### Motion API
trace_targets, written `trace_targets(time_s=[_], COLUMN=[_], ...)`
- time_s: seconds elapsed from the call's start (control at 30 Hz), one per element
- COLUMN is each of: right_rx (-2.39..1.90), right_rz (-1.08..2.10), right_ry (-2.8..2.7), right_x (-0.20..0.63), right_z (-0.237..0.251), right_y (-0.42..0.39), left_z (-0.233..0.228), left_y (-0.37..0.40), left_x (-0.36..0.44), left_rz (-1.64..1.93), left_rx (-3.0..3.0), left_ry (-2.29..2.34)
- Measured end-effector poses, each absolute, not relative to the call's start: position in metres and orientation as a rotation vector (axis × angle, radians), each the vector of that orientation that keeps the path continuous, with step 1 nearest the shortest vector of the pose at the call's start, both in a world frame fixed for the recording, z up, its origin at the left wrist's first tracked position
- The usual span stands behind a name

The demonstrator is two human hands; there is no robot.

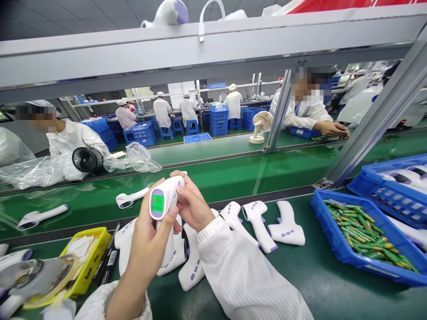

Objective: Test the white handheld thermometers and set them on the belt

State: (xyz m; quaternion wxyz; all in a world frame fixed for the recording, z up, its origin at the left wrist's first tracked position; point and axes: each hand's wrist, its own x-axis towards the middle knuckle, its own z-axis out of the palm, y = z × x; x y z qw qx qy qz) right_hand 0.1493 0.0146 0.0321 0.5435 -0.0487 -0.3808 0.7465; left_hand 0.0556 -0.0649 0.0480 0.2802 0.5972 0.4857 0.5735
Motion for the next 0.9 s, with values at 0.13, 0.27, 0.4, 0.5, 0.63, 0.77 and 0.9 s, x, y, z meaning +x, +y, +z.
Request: trace_targets(time_s=[0.13,0.27,0.4,0.5,0.63,0.77,0.9], right_rx=[-0.142,-0.105,-0.071,-0.069,-0.106,-0.221,-0.344], right_rz=[1.748,1.753,1.767,1.783,1.757,1.522,1.156], right_ry=[-0.915,-0.991,-1.015,-1.004,-0.958,-1.057,-1.381], right_x=[0.149,0.150,0.150,0.150,0.147,0.139,0.128], right_z=[0.032,0.029,0.027,0.027,0.029,0.033,0.031], right_y=[0.014,0.014,0.013,0.013,0.014,0.006,-0.007], left_z=[0.049,0.052,0.054,0.053,0.051,0.048,0.049], left_y=[-0.066,-0.065,-0.066,-0.066,-0.063,-0.055,-0.037], left_x=[0.055,0.056,0.056,0.055,0.055,0.053,0.037], left_rz=[1.500,1.504,1.475,1.479,1.601,1.774,1.817], left_rx=[1.556,1.555,1.511,1.544,1.683,1.540,0.746], left_ry=[1.291,1.305,1.333,1.361,1.512,1.431,0.921])
